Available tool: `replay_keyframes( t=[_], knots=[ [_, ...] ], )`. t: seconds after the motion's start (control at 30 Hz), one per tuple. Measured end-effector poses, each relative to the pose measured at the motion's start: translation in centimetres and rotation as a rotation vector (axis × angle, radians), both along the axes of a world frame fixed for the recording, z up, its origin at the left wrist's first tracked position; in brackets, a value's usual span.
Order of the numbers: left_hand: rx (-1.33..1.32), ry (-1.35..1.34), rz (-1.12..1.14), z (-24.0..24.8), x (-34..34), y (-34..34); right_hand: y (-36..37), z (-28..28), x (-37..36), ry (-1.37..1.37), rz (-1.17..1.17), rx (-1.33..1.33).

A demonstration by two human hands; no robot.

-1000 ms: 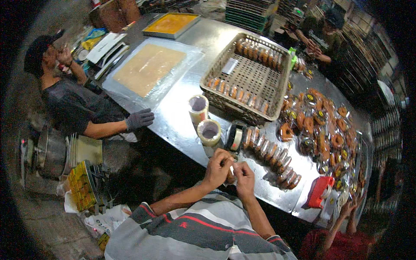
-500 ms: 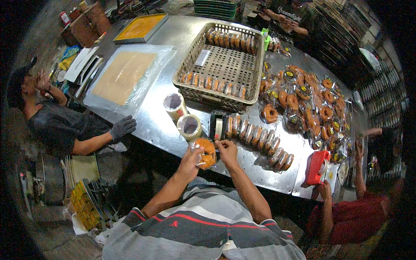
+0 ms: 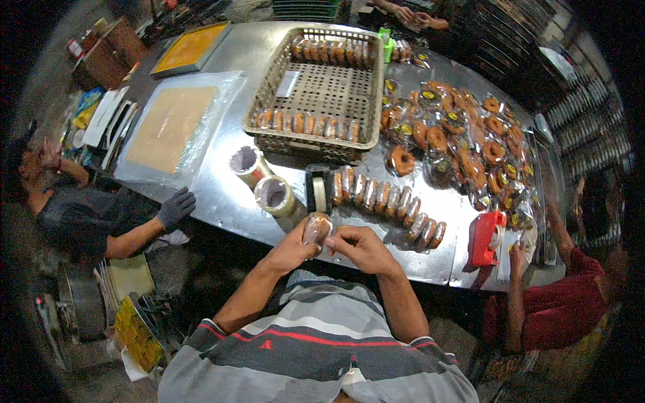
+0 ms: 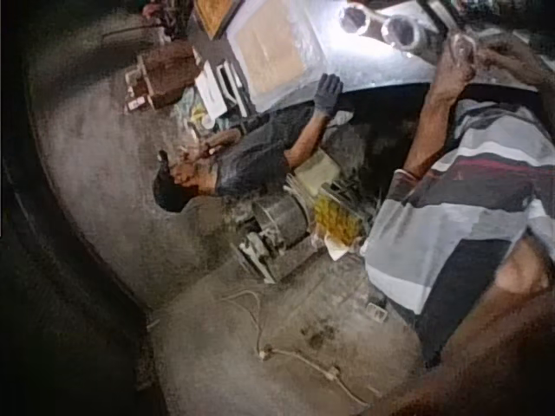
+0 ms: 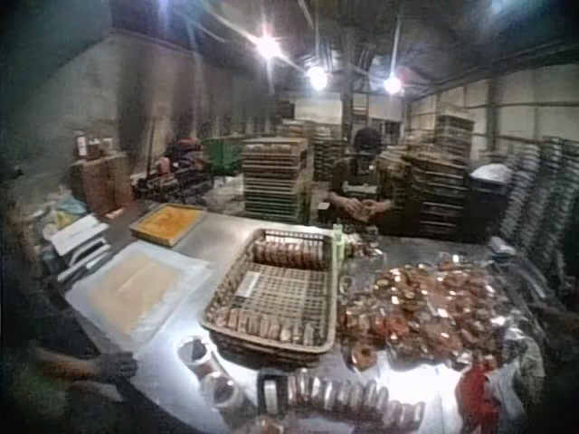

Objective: The person places individual bread rolls into clear plastic bags, seals them, and applies a yellow sticker to each package. The packaged rolls are then placed into a plastic basket on the table.

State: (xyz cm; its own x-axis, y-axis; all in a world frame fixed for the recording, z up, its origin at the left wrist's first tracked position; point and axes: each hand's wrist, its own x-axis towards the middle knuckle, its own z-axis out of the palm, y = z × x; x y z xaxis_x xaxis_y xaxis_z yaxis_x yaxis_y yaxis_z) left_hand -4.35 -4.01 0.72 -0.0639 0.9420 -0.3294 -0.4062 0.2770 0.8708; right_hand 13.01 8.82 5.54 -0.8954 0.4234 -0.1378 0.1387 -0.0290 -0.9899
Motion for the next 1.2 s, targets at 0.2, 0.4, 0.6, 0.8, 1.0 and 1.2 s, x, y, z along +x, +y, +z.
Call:
replay_keyframes(
  t=[0.2,0.4,0.6,0.8,1.0,1.2],
  knots=[
    [-0.037,-0.182,-0.278,-0.7,1.8,3.0,3.4,-0.9,3.3,-0.536,-0.125,0.434],
    [-0.096,-0.189,-0.311,1.7,5.0,10.4,2.2,-4.7,9.6,0.034,-0.646,0.575],
    [0.636,1.229,-0.411,-6.7,6.5,28.9,7.2,-10.8,17.6,-0.215,-1.639,0.883],
    [1.142,1.7,-0.462,-16.8,2.8,40.3,8.0,-16.5,19.8,-0.436,-1.316,0.647],
    [0.533,0.905,-0.104,-6.8,8.0,37.0,6.6,-12.3,19.4,-0.452,-1.416,0.63],
    [0.367,0.237,-0.375,3.0,4.1,25.5,6.8,-6.1,10.9,-0.1,-1.14,0.743]
  ],
)
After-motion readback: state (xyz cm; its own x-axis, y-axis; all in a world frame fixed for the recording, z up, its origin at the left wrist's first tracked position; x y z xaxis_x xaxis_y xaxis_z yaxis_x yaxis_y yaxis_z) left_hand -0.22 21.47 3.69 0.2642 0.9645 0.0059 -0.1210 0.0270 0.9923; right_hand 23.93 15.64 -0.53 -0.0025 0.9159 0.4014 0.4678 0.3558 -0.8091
